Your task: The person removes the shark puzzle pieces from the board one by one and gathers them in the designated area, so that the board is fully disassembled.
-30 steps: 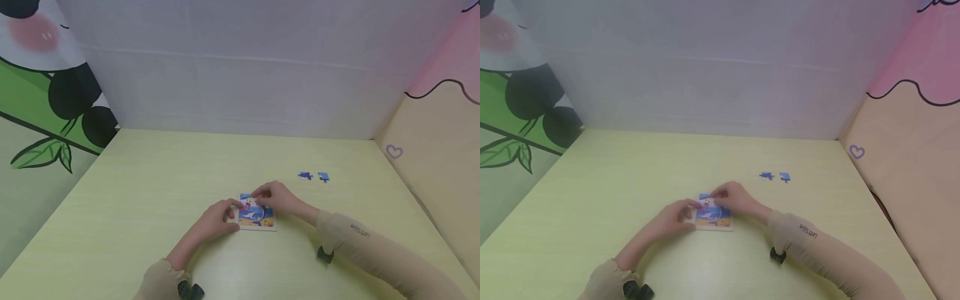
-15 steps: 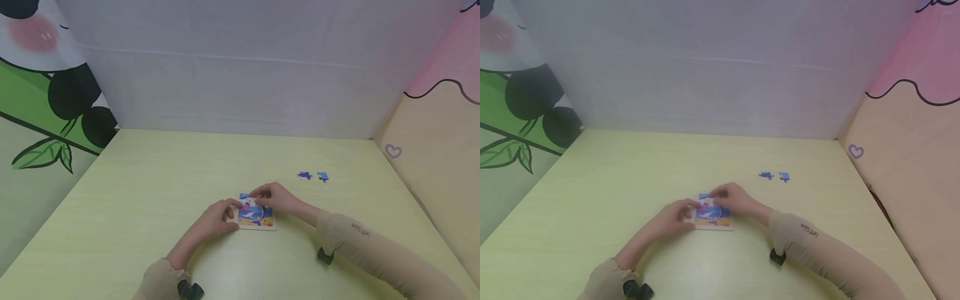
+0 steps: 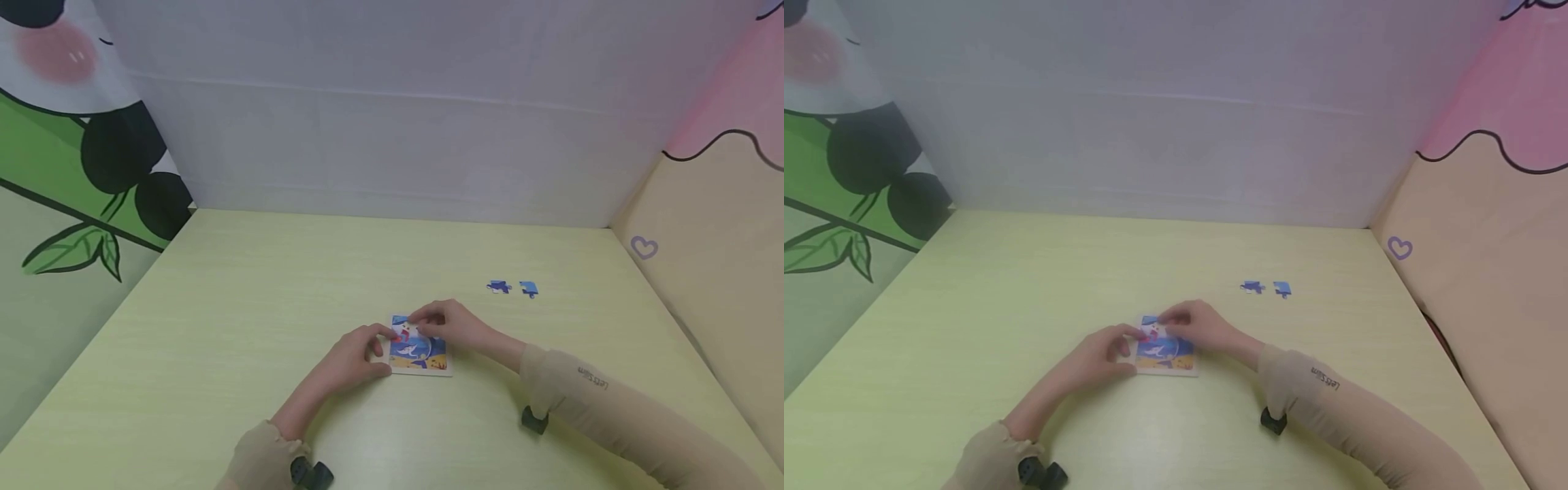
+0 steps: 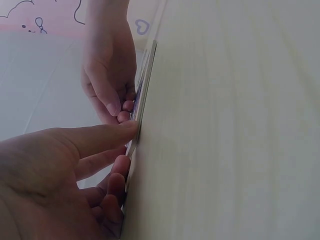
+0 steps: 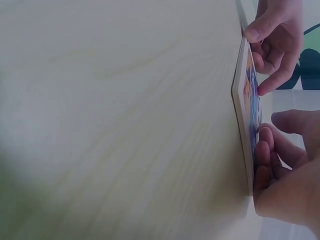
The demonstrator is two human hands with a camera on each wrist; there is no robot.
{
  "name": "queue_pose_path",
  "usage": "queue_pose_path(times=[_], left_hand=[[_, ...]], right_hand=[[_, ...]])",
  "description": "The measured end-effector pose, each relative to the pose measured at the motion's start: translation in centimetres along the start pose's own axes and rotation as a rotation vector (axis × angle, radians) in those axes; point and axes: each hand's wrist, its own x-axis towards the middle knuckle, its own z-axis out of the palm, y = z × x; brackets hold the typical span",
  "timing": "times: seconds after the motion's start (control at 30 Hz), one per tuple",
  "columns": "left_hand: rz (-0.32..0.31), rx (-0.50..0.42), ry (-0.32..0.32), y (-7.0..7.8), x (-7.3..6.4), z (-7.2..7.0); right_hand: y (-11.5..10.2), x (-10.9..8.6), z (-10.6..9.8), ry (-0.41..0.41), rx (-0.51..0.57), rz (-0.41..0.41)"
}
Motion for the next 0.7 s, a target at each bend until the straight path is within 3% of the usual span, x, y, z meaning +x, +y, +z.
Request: queue_pose_path(times=[0.4,0.57,0.7], left_hand=[[0.01,0.004,0.007,0.0,0.1,0.0],[0.035,0.016,0.014,-0.2,0.1,0.1],[0.014,0.009,0.009,-0.2,0.1,0.2]], right_hand=[[0.3,0.2,0.4,-0.013,-0.035,-0.06],[0.0,0.1,0.8,0.038,-0.049,-0.043],[-0.3,0.0,1.1,0.095,-0.07,-0.05]])
